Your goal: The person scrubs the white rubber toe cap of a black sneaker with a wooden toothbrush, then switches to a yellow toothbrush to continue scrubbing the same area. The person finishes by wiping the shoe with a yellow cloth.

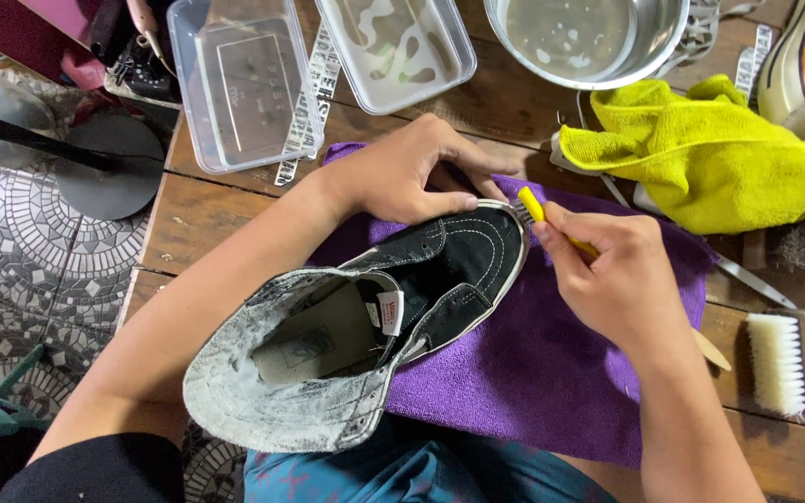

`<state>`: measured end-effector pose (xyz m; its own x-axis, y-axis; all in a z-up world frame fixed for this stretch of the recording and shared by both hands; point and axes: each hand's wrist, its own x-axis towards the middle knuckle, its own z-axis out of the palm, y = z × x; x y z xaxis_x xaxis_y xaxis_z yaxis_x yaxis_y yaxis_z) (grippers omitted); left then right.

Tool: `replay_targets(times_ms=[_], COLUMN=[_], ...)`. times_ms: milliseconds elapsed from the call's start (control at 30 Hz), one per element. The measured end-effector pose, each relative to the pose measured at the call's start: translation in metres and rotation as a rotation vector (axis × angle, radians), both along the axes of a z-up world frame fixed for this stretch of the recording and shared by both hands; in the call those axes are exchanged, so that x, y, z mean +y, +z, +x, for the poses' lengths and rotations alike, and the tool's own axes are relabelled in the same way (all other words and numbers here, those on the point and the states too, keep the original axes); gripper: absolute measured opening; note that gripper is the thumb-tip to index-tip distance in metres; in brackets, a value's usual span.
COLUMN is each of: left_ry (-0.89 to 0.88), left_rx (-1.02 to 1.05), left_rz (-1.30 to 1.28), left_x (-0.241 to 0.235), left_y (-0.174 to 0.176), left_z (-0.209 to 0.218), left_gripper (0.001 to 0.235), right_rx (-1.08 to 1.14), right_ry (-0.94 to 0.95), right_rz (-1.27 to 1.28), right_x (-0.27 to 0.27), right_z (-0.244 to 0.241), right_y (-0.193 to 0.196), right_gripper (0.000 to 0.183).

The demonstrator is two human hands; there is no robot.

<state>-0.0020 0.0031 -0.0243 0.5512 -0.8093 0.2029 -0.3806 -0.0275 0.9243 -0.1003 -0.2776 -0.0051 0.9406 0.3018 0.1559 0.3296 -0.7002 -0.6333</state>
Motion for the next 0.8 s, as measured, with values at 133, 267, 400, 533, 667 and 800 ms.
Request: replay_targets(times_ms=[133, 267, 400, 533, 667, 800], left_ry=[-0.012, 0.001, 0.002, 0.018, 0.009, 0.011], left_rx=[-0.022, -0.007, -0.033, -0.029, 0.061, 0.026], left_rz=[-0.006, -0.002, -0.003, 0.021, -0.020, 0.015], left_x=[0.001, 0.000, -0.001, -0.001, 0.000, -0.001], left_y=[0.002, 0.002, 0.002, 0.002, 0.000, 0.002], left_z=[0.004, 0.003, 0.002, 0.002, 0.003, 0.002], left_gripper=[0.052, 0.048, 0.049, 0.047, 0.050, 0.047], right_rx=[0.027, 0.010, -0.117, 0.041, -0.058, -0.038], right_ry=[-0.019, 0.012, 0.067, 0.020, -0.002, 0.065], right_rz=[-0.011, -0.083, -0.148, -0.122, -0.136, -0.171], right_x=[0.005, 0.003, 0.010, 0.002, 0.006, -0.001], right_z=[0.003, -0.001, 0.007, -0.001, 0.007, 0.004], right_y=[0.013, 0.018, 0.015, 0.021, 0.004, 0.016], right_gripper=[0.019, 0.014, 0.010, 0.017, 0.015, 0.018])
